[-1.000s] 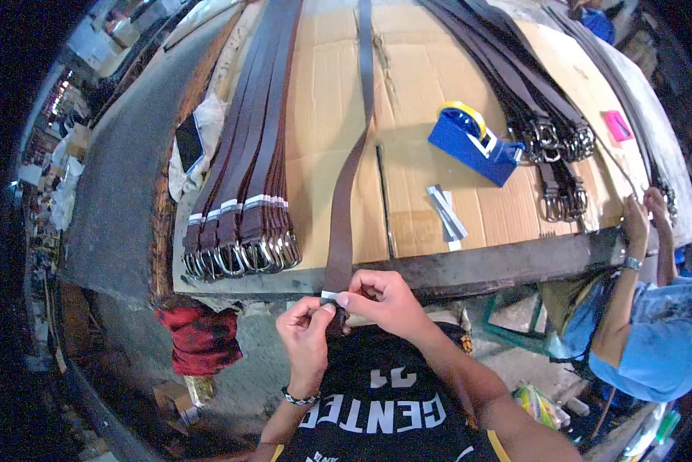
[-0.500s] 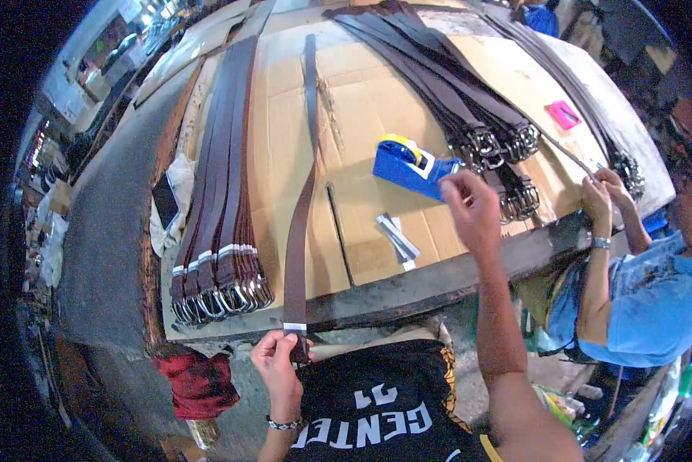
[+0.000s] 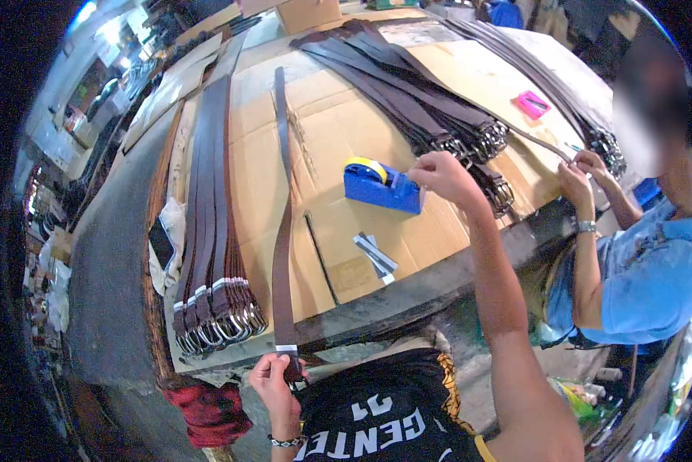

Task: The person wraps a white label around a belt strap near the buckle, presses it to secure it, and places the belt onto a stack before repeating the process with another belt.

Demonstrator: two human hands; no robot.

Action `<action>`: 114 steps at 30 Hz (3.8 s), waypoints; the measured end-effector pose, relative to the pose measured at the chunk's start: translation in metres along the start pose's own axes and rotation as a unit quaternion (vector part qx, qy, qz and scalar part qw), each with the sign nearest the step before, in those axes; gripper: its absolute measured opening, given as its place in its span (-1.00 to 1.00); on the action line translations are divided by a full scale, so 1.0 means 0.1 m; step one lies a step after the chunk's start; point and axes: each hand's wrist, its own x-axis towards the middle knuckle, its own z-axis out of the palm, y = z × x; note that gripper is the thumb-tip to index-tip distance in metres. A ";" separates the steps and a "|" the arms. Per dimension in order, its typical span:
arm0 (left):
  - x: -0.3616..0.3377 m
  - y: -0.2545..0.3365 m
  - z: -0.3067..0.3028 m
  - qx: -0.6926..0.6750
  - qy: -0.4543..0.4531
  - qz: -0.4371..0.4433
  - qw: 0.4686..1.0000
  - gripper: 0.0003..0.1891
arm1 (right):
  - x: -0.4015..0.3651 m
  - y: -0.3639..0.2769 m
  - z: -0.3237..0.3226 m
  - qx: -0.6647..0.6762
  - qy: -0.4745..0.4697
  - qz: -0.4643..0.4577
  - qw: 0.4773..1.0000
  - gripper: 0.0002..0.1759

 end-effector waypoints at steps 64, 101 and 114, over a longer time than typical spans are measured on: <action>0.02 -0.18 0.03 0.017 -0.004 0.037 0.999 -0.93 | -1.63 -1.44 1.87 0.296 -0.243 0.000 0.924 -0.88; 0.00 -0.07 0.10 0.173 -0.007 0.132 0.976 -0.89 | -1.61 -1.54 1.99 0.156 -0.217 -0.029 0.963 -0.70; -0.01 -0.11 0.15 0.174 0.015 0.164 0.971 -0.90 | -1.63 -1.56 2.03 0.123 -0.199 -0.028 0.972 -0.75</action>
